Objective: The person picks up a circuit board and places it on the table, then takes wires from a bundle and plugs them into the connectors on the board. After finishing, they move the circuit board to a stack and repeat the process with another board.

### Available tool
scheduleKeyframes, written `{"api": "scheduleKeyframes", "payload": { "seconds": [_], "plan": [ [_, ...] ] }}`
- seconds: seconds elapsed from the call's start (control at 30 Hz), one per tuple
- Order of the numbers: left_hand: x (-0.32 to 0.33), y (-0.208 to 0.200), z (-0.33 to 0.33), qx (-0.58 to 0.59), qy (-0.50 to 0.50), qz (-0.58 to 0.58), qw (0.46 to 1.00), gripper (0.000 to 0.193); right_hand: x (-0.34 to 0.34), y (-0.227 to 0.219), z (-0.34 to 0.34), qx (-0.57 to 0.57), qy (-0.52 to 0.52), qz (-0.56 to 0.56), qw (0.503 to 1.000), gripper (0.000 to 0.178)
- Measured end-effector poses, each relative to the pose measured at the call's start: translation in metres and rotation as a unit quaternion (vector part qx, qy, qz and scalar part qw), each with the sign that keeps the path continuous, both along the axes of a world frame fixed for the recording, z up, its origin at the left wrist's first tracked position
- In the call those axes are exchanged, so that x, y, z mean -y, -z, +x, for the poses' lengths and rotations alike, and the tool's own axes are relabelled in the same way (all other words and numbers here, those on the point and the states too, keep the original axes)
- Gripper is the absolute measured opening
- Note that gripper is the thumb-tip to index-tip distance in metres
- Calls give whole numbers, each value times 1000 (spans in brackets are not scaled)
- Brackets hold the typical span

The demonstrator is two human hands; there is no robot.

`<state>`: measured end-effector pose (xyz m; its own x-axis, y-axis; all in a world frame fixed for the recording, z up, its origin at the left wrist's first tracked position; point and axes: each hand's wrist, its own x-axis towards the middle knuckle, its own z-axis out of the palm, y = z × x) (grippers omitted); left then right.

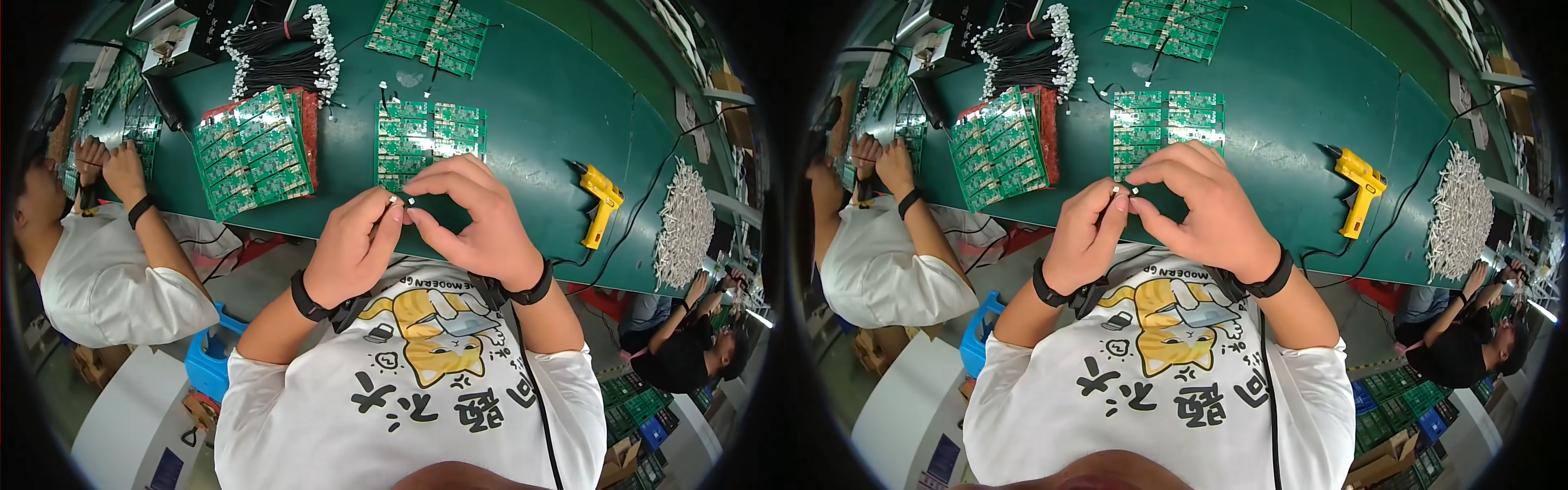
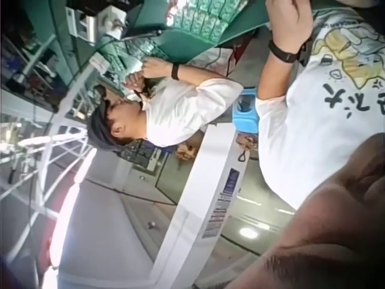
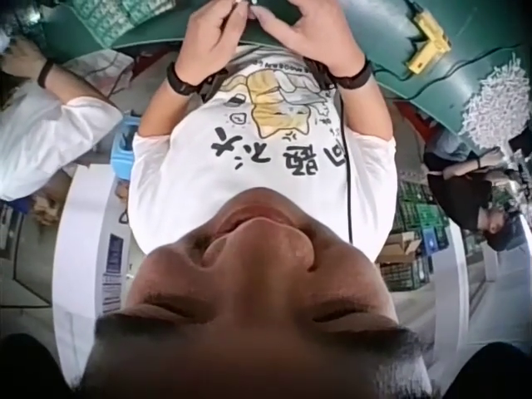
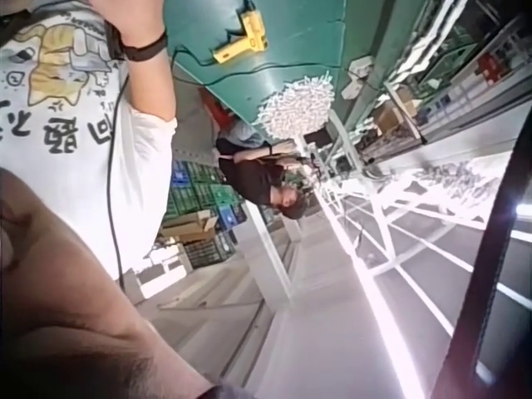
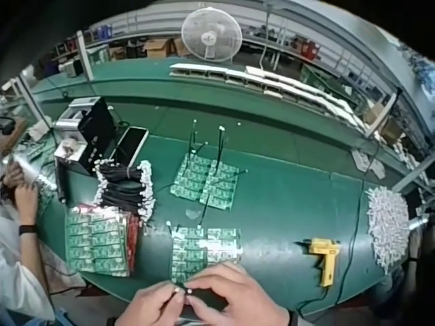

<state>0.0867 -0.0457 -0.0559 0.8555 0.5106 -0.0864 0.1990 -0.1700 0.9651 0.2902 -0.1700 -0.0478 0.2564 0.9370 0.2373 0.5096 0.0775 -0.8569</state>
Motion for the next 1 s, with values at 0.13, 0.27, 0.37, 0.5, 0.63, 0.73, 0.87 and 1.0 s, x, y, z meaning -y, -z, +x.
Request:
{"api": "scheduleKeyframes", "payload": {
  "seconds": [0.13, 0.27, 0.37, 0.5, 0.63, 0.73, 0.87, 1.0],
  "plan": [
    [-4, -2, -2, -1, 12, 134, 991, 8, 2, 1, 2, -1, -26, -36, 999, 21],
    [-7, 0, -6, 1, 39, 272, 962, 5, -2, -8, 4, 72, -54, -83, 992, 13],
    [-9, 2, -9, -4, 63, 337, 939, 6, -9, -17, -4, 178, -45, -121, 975, 13],
    [-21, -2, -28, 78, -52, 380, 920, 10, -12, -14, 18, 259, -21, -112, 959, 14],
    [-14, -3, -46, 278, -115, 386, 872, 11, -15, -3, 52, 219, 69, -56, 972, 13],
    [-6, 24, -21, 149, -55, 378, 912, 9, -39, 5, 37, 82, 56, -31, 995, 12],
    [-2, 46, 2, 23, -66, 402, 913, 10, -68, 23, 26, 60, 25, -30, 997, 12],
    [1, 52, 2, 4, -81, 418, 905, 12, -80, 28, 26, 138, -11, -32, 990, 12]
  ]
}}
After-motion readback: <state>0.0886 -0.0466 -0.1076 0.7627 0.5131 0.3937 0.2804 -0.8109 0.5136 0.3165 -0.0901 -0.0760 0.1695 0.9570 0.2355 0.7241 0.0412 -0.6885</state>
